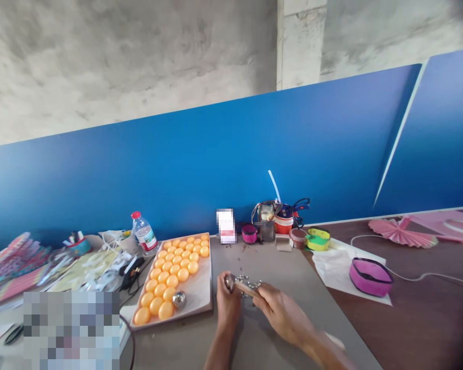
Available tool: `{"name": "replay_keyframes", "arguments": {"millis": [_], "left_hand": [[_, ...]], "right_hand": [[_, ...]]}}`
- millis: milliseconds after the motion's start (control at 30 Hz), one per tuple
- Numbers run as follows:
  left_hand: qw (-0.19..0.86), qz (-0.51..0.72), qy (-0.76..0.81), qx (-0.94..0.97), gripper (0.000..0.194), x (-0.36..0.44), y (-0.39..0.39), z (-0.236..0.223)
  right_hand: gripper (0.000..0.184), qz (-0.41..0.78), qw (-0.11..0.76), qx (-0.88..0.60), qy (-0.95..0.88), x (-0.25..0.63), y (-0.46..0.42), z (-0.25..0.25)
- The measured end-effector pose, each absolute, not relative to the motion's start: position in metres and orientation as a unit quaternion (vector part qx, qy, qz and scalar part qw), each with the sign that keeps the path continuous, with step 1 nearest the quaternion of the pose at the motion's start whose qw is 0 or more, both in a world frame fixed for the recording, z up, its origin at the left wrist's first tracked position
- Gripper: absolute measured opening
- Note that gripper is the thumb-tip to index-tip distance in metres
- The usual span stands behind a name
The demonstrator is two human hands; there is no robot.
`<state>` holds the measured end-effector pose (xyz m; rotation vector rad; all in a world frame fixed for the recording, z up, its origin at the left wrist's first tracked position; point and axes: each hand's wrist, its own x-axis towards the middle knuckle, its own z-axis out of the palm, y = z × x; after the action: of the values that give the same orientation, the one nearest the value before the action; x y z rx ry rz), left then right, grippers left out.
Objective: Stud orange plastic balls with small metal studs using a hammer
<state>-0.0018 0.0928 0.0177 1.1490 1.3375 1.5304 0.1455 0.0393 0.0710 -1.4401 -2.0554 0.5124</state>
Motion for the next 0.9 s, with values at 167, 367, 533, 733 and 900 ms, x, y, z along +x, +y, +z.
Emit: {"name": "replay_keyframes", "arguments": {"millis": [167, 367, 533, 733, 900], "left_hand": [[0.405, 0.603, 0.517, 0.452, 0.029, -0.0013, 0.0932, 0.0194], [0.400, 0.594, 0.530, 0.455, 0.030, -0.0022, 0.0915, 0.0212], [0.372, 0.588, 0.542, 0.473, 0.028, -0.0045, 0.0893, 0.0227], [0.385, 0.580, 0.534, 0.480, 0.028, -0.0056, 0.0879, 0.0269], [0.405, 0.597, 0.535, 0.439, 0.036, -0.0074, 0.0893, 0.0260]], "right_hand": [[0.026, 0.227, 0.284, -0.515, -0.776, 0.1478, 0.0391, 0.0707], [0.026, 0.222, 0.279, -0.527, -0.772, 0.1482, 0.0385, 0.0691], [0.026, 0.222, 0.286, -0.529, -0.767, 0.1511, 0.0384, 0.0722], [0.026, 0.238, 0.285, -0.542, -0.754, 0.1517, 0.0428, 0.0694], [0.031, 0.237, 0.308, -0.550, -0.740, 0.1561, 0.0450, 0.0696]]}}
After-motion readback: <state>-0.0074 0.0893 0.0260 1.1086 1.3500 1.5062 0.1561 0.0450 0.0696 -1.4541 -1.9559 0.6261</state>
